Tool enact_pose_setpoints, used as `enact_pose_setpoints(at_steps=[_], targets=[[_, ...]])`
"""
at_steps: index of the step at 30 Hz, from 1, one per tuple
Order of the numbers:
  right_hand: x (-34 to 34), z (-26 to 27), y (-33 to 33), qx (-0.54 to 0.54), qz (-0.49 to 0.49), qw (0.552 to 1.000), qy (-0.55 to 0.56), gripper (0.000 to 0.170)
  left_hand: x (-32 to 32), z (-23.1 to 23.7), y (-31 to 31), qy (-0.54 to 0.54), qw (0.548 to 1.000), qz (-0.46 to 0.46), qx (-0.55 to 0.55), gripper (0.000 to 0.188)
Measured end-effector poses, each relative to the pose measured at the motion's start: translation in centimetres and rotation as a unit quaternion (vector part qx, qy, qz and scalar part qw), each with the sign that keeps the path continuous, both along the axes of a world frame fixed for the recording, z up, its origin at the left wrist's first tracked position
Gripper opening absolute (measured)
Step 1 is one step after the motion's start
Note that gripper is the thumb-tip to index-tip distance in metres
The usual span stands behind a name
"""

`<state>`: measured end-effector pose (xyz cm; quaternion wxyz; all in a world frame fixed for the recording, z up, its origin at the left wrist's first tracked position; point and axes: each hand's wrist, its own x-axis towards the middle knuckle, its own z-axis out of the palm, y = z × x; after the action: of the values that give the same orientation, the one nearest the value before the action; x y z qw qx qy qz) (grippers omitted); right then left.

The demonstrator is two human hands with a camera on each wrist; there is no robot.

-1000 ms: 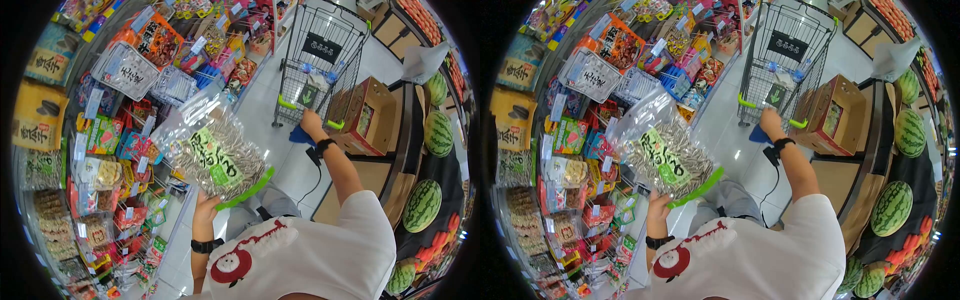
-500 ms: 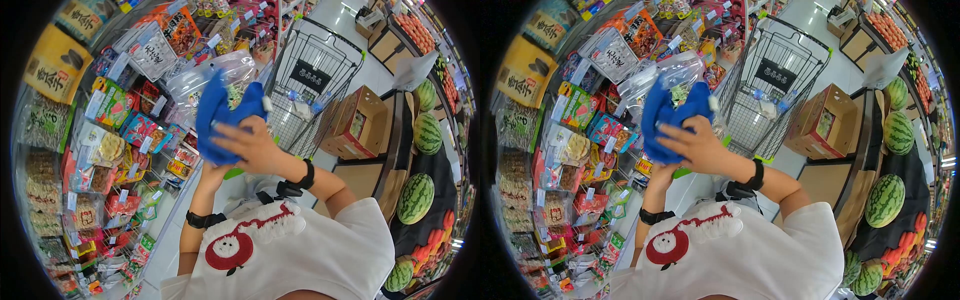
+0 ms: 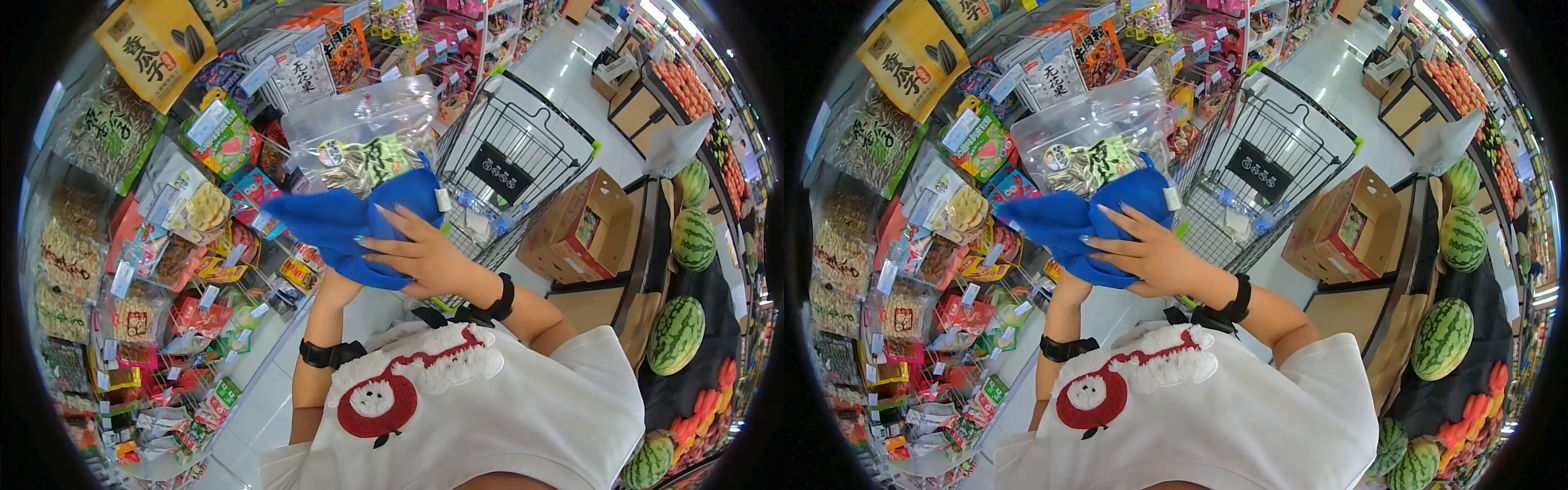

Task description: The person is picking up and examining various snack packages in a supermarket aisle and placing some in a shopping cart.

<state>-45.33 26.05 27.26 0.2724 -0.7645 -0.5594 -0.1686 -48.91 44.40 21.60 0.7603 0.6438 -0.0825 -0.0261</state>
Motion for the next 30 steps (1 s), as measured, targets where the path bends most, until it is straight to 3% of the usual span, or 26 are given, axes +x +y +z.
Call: enact_pose_setpoints(at_steps=[2, 4, 5, 7, 8, 10, 13, 17, 19, 21, 22, 23, 25, 28, 30], targets=[[0.3, 0.4, -0.2, 0.035, -0.067, 0.996, -0.039, 0.059, -0.6, 0.8, 0.4, -0.066, 0.997, -0.020, 0.020, 0.056], [0.9, 1.0, -1.2, 0.060, -0.157, 0.985, -0.048, 0.064, -1.3, 2.4, 0.3, -0.046, 0.998, -0.035, 0.014, 0.058], [1.3, 1.2, -1.8, 0.079, -0.219, 0.972, -0.015, 0.062, -1.6, 2.8, 0.4, -0.037, 0.998, -0.044, 0.014, 0.060], [1.3, 2.1, -1.8, 0.276, -0.281, 0.909, 0.138, 0.047, -2.1, 2.3, 1.0, -0.010, 0.998, -0.053, -0.022, 0.063], [1.2, 1.5, -2.1, 0.317, -0.255, 0.884, 0.231, 0.043, -2.3, 2.3, 1.1, -0.010, 0.998, -0.055, -0.038, 0.063], [1.1, 0.4, -2.4, 0.384, -0.190, 0.806, 0.408, 0.037, -2.6, 2.0, 1.4, -0.009, 0.997, -0.050, -0.063, 0.063], [0.5, 0.5, -1.8, 0.622, -0.020, 0.563, 0.544, 0.039, -2.8, 1.4, 2.2, -0.002, 0.992, -0.021, -0.122, 0.063], [0.1, -1.0, -3.9, 0.535, 0.123, 0.510, 0.662, 0.040, -3.3, 1.7, 3.2, 0.018, 0.964, -0.001, -0.265, 0.063], [0.2, -1.6, -4.1, 0.504, 0.103, 0.513, 0.687, 0.037, -3.7, 1.9, 3.3, 0.006, 0.950, -0.014, -0.311, 0.063], [-0.4, -1.9, -3.5, 0.496, 0.074, 0.493, 0.711, 0.035, -4.1, 2.0, 3.0, 0.011, 0.946, -0.027, -0.324, 0.061], [-0.8, -1.7, -3.0, 0.486, 0.148, 0.442, 0.739, 0.032, -4.3, 2.0, 2.7, 0.015, 0.943, -0.035, -0.331, 0.061], [-0.6, -3.3, -2.9, 0.483, 0.132, 0.395, 0.770, 0.034, -4.3, 1.9, 2.2, 0.037, 0.948, -0.027, -0.314, 0.060], [-0.8, -2.5, -0.9, 0.508, 0.234, 0.324, 0.763, 0.042, -3.7, 1.8, 1.4, 0.080, 0.957, -0.011, -0.278, 0.060], [-1.5, -1.2, 0.5, 0.503, 0.199, 0.281, 0.793, 0.049, -2.6, 1.0, 1.9, 0.041, 0.966, 0.016, -0.256, 0.057], [-1.8, -2.8, 0.0, 0.502, 0.162, 0.294, 0.797, 0.052, -2.1, 0.2, 2.4, 0.038, 0.969, 0.033, -0.241, 0.056]])
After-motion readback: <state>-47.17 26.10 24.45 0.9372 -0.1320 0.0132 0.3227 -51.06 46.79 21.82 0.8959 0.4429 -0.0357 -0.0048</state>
